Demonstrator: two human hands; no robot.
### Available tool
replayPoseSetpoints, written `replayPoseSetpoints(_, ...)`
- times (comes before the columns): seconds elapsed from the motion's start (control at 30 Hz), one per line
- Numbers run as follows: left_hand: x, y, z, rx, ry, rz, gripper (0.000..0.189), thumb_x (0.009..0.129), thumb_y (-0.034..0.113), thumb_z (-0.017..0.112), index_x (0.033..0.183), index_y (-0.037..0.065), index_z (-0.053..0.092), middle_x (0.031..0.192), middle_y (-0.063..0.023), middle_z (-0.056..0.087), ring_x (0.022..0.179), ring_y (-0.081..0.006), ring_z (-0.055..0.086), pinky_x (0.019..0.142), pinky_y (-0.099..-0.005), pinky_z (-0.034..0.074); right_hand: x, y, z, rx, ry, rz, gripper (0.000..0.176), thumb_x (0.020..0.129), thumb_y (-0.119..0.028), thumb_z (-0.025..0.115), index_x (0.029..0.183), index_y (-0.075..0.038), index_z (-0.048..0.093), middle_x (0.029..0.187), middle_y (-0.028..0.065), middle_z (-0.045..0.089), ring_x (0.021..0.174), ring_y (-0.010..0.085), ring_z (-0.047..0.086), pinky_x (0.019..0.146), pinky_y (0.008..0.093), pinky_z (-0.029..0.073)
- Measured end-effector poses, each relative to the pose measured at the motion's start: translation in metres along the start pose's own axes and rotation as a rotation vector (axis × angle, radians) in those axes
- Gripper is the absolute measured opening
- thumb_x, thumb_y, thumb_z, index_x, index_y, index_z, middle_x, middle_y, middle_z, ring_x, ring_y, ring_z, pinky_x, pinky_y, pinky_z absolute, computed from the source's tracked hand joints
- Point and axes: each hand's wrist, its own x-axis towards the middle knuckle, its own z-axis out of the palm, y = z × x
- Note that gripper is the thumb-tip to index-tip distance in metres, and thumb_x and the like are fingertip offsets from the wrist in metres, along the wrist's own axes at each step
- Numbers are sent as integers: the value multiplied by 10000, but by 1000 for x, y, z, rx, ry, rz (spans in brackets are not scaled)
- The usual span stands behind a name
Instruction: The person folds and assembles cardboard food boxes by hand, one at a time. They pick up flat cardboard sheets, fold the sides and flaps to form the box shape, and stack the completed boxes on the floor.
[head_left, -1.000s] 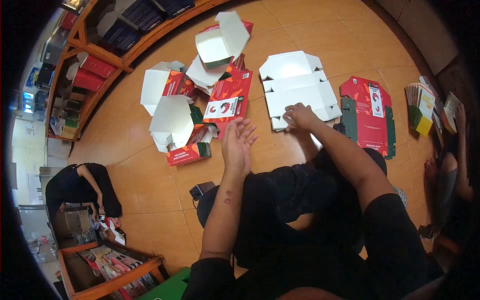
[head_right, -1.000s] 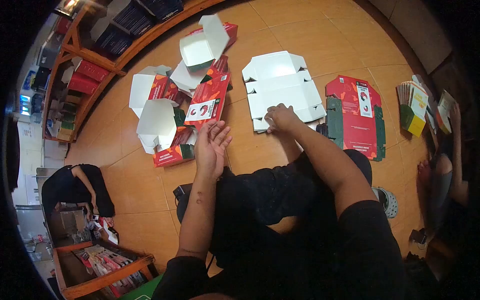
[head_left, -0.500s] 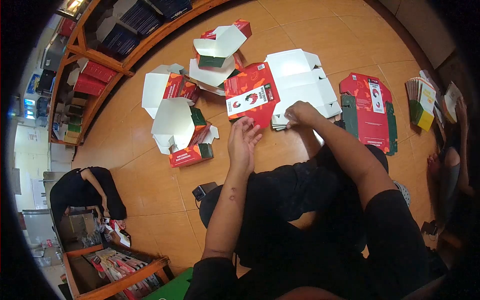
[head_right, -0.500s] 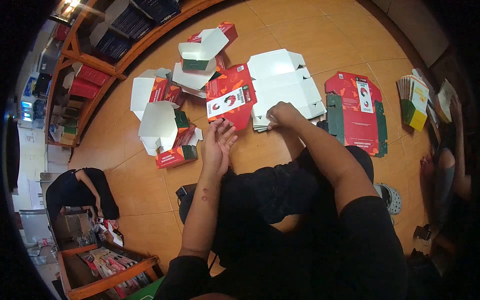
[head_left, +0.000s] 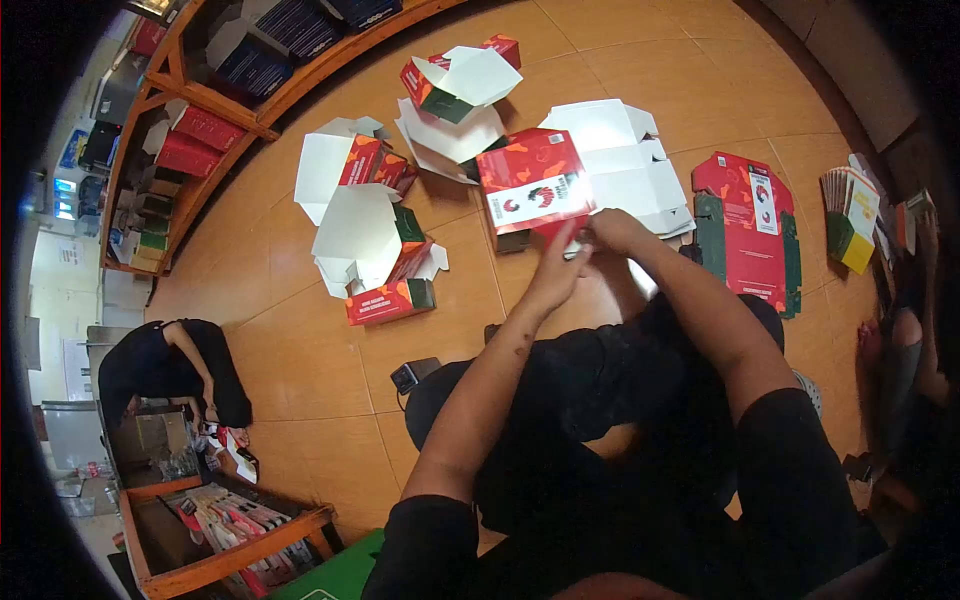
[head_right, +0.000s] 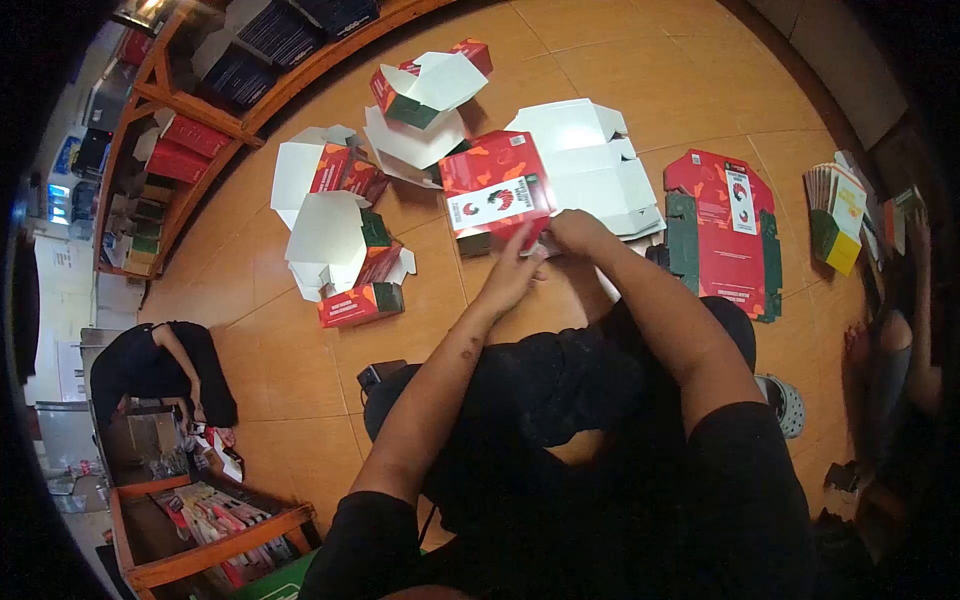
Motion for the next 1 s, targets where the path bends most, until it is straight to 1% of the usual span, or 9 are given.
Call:
replayPoseSetpoints(0.07,27,-61,-14,-27,247,33,821,987,332,552,1564,158,-5,1562,-233,215,926,-236,664,631,-304,529,-5,-14,-7,-62,96,60,165,857,-186,601,939,-65,678,895,185,701,859,345,687,761,452,534)
replayPoseSetpoints(0.17,6,-4,-28,-198,412,-246,895,969,365,574,1556,172,-74,1567,-248,188,958,-273,664,632,-298,522,-7,-17,-17,-56,83,58,169,840,-111,576,964,-60,679,899,179,705,867,347,688,781,460,534)
replayPoseSetpoints(0.23,4,-3,-36,-195,466,-259,931,960,373,580,1548,162,-111,1565,-241,194,938,-284,667,627,-303,519,-4,-15,-23,-30,47,95,172,834,-131,592,969,-65,674,882,170,706,852,352,686,785,457,535)
replayPoseSetpoints(0.37,8,-11,-42,-164,671,-213,889,932,306,592,1544,25,13,1427,-242,412,874,-257,669,644,-316,529,-15,-17,-42,85,-145,43,266,809,-221,661,1049,-106,669,962,151,692,906,362,665,829,435,540)
replayPoseSetpoints(0.47,7,-14,-48,-152,678,-276,839,920,301,604,1531,-9,119,1421,-248,427,1048,-296,633,815,-361,527,-24,-21,-24,28,16,4,408,768,-300,716,1137,-137,653,1158,137,618,1079,342,597,896,435,523)
replayPoseSetpoints(0.53,16,-36,-54,2,824,-173,759,917,301,607,1500,-13,235,1426,-257,421,1231,-318,528,998,-401,430,-25,-26,-22,17,4,18,410,769,-302,730,1148,-163,657,1191,120,580,1124,332,567,913,434,521)
replayPoseSetpoints(0.63,10,-26,-49,-80,858,-160,695,920,309,605,1460,-11,308,1450,-269,392,1343,-345,409,1095,-411,318,-23,-31,-18,4,-2,32,429,754,-317,762,1150,-186,663,1225,96,540,1176,316,532,933,435,517)
replayPoseSetpoints(0.83,0,4,-34,-227,792,-174,522,954,275,570,1369,12,395,1332,-196,478,1057,-248,584,828,-349,496,-8,-7,0,110,39,-59,476,705,-368,817,1103,-150,674,1205,104,573,1134,330,557,933,429,502)
replayPoseSetpoints(1.0,0,-4,-30,-265,707,-162,432,975,253,547,1319,21,428,1245,-148,511,934,-181,596,712,-298,497,-7,-5,-6,141,53,-105,455,757,-407,765,1069,-88,678,1118,148,632,1044,351,604,912,429,500)
